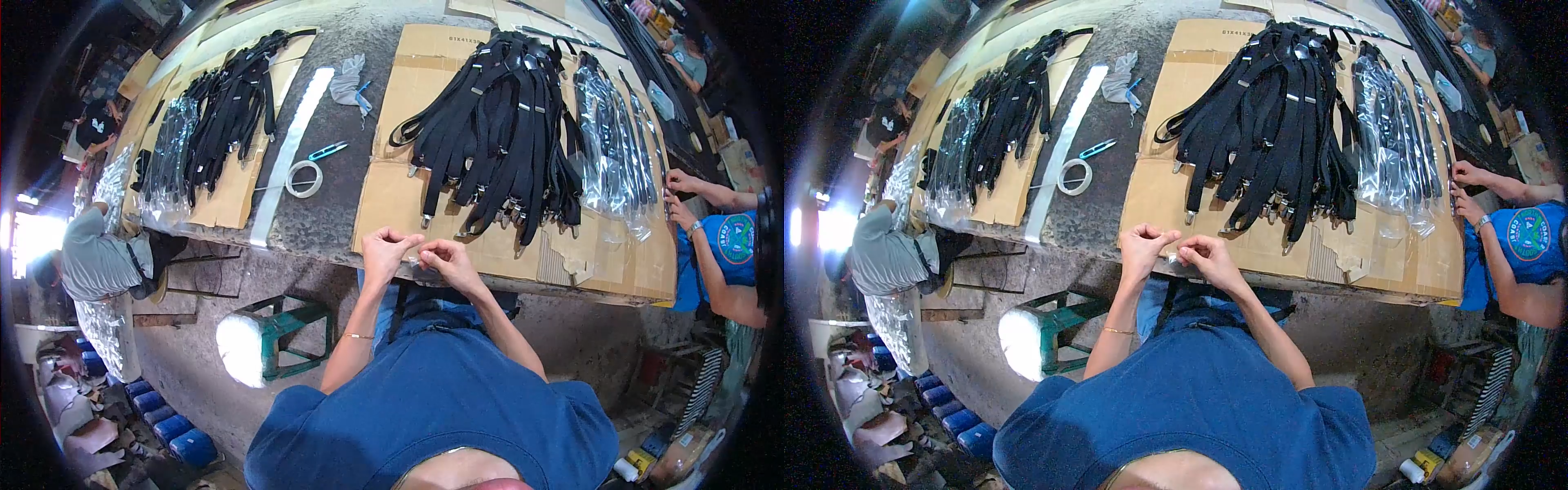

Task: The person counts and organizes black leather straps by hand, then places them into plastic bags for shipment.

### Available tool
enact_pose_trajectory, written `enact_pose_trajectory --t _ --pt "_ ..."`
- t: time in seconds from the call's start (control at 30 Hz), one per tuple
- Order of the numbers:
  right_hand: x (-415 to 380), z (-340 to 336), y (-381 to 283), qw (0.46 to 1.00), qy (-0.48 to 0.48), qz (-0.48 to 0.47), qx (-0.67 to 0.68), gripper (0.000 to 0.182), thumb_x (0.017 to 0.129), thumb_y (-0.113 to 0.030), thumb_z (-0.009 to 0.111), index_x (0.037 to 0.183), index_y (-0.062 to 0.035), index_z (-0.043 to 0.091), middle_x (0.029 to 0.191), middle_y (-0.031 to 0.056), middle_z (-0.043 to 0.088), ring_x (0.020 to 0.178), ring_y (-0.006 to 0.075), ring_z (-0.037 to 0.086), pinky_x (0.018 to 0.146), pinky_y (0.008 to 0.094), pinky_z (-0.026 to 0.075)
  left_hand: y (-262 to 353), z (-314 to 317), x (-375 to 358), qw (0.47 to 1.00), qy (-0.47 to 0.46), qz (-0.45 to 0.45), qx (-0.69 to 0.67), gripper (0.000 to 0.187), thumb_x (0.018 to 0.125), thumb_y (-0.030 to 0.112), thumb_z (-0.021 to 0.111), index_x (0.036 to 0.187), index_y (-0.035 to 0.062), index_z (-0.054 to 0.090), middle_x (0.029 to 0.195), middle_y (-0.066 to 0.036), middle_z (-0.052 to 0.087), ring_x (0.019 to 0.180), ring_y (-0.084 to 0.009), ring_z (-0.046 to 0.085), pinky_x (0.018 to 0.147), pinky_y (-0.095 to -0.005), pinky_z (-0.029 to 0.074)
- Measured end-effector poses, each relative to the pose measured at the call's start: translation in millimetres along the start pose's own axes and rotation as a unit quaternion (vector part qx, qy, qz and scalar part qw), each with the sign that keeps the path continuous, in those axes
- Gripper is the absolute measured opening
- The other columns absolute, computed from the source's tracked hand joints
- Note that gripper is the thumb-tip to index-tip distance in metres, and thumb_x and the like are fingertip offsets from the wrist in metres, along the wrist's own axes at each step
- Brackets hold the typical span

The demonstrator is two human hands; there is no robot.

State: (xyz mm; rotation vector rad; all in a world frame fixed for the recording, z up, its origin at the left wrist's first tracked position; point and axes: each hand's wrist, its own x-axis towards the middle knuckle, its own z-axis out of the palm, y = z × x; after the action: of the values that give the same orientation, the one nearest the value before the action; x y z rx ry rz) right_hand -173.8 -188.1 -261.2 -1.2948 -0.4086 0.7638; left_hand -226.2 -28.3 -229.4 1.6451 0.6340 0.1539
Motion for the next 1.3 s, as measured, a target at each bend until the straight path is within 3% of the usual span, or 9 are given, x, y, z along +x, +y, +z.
enact_pose_trajectory --t 0.17,0.23,0.33,0.63,0.77,0.97,1.17,1.27,1.3 --pt "1.0 0.5 1.3 1.0 0.01 0.009 -0.017 0.013 0.092 -0.008 0.056 0.096 0.0031 0.062 0.08 0.0029 0.064 0.075 0.0086 0.059 0.07 0.0227 0.049 2.9 2.3 -1.6 1.0 0.004 -0.002 -0.001 0.027 0.073 0.016 0.081 0.071 0.0005 0.058 0.067 -0.002 0.06 0.067 -0.0091 0.059 0.061 -0.0227 0.047" --pt "2.7 1.3 4.2 0.999 0.041 0.003 -0.013 0.013 0.092 -0.007 0.056 0.096 0.0033 0.062 0.081 0.0034 0.064 0.075 0.0089 0.059 0.071 0.023 0.049 9.3 8.7 -4.1 0.985 0.005 0.074 -0.153 0.032 0.074 0.016 0.08 0.091 -0.0021 0.059 0.08 -0.005 0.062 0.075 -0.0108 0.061 0.066 -0.0243 0.05" --pt "7.1 2.8 9.8 0.996 0.087 -0.027 -0.001 0.013 0.092 -0.007 0.056 0.096 0.0037 0.061 0.082 0.0046 0.065 0.076 0.01 0.061 0.072 0.024 0.05 4.2 8.7 -3.0 0.986 -0.009 0.053 -0.16 0.039 0.078 0.014 0.076 0.106 -0.0034 0.055 0.092 -0.008 0.063 0.082 -0.0123 0.062 0.072 -0.026 0.051" --pt "13.5 6.9 1.1 0.992 0.118 -0.042 0.025 0.017 0.089 -0.009 0.06 0.1 0.004 0.06 0.091 0.0076 0.066 0.086 0.0133 0.063 0.079 0.026 0.05 -7.4 6.5 2.3 0.991 -0.024 0.036 -0.125 0.017 0.089 0.013 0.063 0.087 -0.0035 0.066 0.078 -0.005 0.066 0.074 -0.0108 0.062 0.068 -0.0236 0.048" --pt "28.5 -4.9 -11.5 0.992 0.112 -0.055 0.024 0.017 0.089 -0.008 0.062 0.099 0.0042 0.061 0.089 0.0057 0.065 0.083 0.0114 0.062 0.076 0.0251 0.05 -7.3 2.7 3.2 0.995 -0.042 0.043 -0.075 0.018 0.089 0.014 0.062 0.087 -0.0031 0.067 0.078 -0.005 0.067 0.074 -0.0104 0.062 0.068 -0.0238 0.048" --pt "34.0 -2.2 -14.8 0.993 0.088 -0.026 0.075 0.012 0.09 -0.009 0.06 0.093 0.0026 0.061 0.085 0.0039 0.063 0.075 0.0098 0.06 0.071 0.0238 0.05 -3.9 6.6 0.7 0.984 -0.005 0.048 -0.17 0.018 0.089 0.015 0.062 0.091 -0.0027 0.067 0.081 -0.006 0.067 0.075 -0.0106 0.062 0.071 -0.024 0.048" --pt "35.2 -5.5 -18.3 0.999 0.019 -0.044 0.005 0.01 0.09 -0.008 0.06 0.093 0.0016 0.061 0.083 0.0017 0.062 0.075 0.0079 0.059 0.068 0.023 0.049 -1.1 4.3 2.2 0.989 -0.023 0.048 -0.138 0.015 0.086 0.013 0.067 0.091 -0.0013 0.068 0.081 -0.003 0.067 0.076 -0.009 0.061 0.07 -0.0225 0.047" --pt "39.0 -10.6 -13.0 0.999 0.021 -0.021 -0.043 0.018 0.088 -0.014 0.062 0.094 0.0024 0.062 0.084 0.0071 0.064 0.075 0.015 0.062 0.069 0.0271 0.05 -2.5 0.1 3.9 0.99 -0.014 0.033 -0.136 0.013 0.083 0.01 0.07 0.09 -0.0005 0.069 0.079 -0.002 0.066 0.073 -0.0074 0.059 0.068 -0.0209 0.046" --pt "40.5 -10.3 -15.0 0.968 0.116 -0.052 -0.215 0.025 0.087 -0.02 0.063 0.096 0.0028 0.062 0.086 0.0116 0.064 0.076 0.0215 0.063 0.069 0.031 0.05 -4.4 -1.0 5.0 0.989 -0.01 0.033 -0.147 0.013 0.081 0.01 0.071 0.09 -0.0004 0.069 0.079 -0.001 0.066 0.072 -0.007 0.058 0.067 -0.0206 0.046"
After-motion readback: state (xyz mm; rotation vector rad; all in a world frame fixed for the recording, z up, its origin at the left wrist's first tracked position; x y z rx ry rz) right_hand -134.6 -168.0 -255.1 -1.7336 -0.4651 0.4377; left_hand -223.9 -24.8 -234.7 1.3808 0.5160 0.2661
